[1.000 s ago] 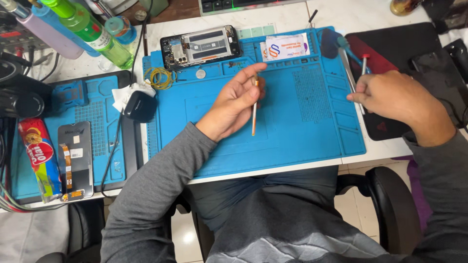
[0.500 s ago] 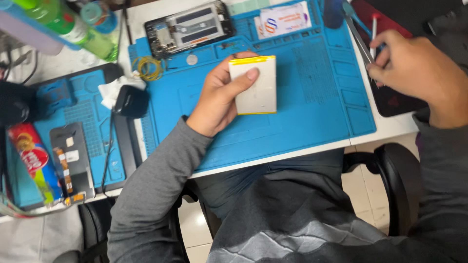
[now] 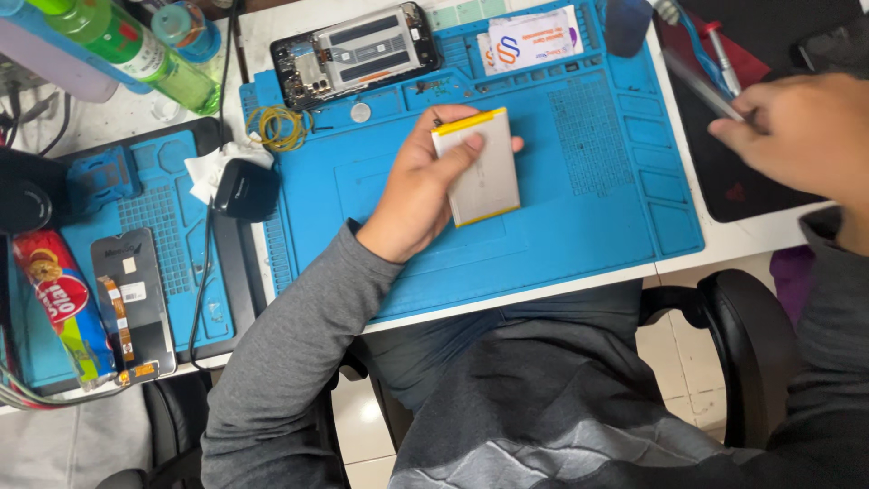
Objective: The person removes the battery from a disassembled smartphone using a plastic pry tool and tweezers. They then peel the protective film off a new battery and place it on the work mat, preparing it for installation.
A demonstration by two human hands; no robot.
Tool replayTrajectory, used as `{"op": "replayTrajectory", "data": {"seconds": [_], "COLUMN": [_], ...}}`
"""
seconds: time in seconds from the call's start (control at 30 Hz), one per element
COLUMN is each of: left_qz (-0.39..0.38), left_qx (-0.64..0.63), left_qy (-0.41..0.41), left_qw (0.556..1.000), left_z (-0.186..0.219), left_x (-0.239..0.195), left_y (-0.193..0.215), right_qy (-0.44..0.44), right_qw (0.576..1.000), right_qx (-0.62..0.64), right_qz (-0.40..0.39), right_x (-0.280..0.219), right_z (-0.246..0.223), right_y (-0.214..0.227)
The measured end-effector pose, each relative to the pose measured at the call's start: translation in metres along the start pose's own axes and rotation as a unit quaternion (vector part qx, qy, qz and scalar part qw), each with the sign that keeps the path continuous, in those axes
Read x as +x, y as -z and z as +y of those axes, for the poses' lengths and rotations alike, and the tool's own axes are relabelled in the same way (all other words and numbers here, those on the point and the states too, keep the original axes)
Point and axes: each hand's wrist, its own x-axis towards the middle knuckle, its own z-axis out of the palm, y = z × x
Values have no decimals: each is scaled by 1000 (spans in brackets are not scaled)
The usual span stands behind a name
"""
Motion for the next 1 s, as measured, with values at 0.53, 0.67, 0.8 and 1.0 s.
{"op": "replayTrajectory", "data": {"seconds": [0.53,0.67,0.8,1.0], "left_qz": [-35,-36,-39,-45], "left_qx": [105,129,130,131], "left_qy": [-22,-30,-36,-33], "left_qw": [994,991,990,990], "left_z": [-1,2,6,9], "left_x": [-11,-13,-12,-22], "left_y": [-6,-5,-6,-13], "right_qy": [331,368,396,436], "right_qw": [733,736,716,706], "right_qx": [584,553,549,513], "right_qz": [110,131,170,222], "right_x": [35,37,39,38], "right_z": [-122,-144,-142,-138], "right_y": [55,40,26,26]}}
